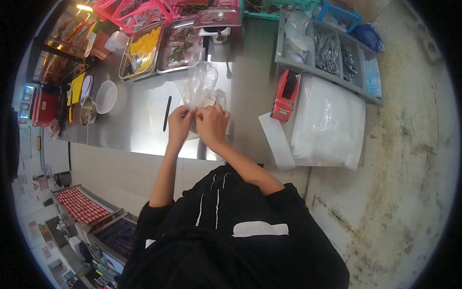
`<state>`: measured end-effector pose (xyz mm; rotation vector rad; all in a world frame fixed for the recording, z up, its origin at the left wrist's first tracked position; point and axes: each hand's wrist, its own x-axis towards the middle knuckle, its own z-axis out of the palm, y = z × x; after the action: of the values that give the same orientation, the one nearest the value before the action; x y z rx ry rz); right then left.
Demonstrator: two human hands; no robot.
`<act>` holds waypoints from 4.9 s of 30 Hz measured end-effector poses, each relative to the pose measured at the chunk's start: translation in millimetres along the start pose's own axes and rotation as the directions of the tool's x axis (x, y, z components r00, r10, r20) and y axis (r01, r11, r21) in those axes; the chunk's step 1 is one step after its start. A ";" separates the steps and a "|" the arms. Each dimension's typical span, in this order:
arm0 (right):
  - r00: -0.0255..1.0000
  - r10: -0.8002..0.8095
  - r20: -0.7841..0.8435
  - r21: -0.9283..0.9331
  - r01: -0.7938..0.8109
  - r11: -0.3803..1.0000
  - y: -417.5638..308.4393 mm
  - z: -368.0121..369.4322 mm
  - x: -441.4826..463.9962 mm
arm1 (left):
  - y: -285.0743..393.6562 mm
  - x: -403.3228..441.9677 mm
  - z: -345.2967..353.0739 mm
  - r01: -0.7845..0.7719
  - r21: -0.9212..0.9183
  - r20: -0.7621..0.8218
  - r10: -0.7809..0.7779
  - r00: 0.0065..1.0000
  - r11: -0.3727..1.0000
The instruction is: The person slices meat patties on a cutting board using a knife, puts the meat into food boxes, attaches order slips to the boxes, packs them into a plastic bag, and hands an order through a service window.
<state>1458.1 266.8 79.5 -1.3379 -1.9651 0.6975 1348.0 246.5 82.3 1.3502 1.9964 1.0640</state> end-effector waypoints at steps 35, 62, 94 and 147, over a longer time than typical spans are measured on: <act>0.918 0.227 0.326 0.693 -0.396 0.602 4.1 4.5 5.6 | -21.3 -10.5 -9.9 0.270 -0.428 0.046 -0.278 0.960 0.862; 0.454 -0.686 0.569 0.346 0.624 0.701 86.3 -6.0 89.9 | 0.7 -23.8 10.8 -0.154 0.248 -0.202 0.206 0.957 0.956; -0.981 -0.077 0.179 -0.188 -0.111 0.976 -411.5 121.9 -672.0 | 85.9 -857.1 -339.6 0.616 -0.149 -0.862 -0.407 0.302 0.774; 0.416 0.844 -0.340 0.505 -0.676 0.536 70.7 -73.1 -397.9 | -113.0 -111.9 -87.9 -0.362 -0.031 0.103 0.363 0.926 0.932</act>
<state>1661.5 -78.2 -11.5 -1.9780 -0.6342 0.8299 1264.3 91.7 37.1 1.7787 1.6978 1.1289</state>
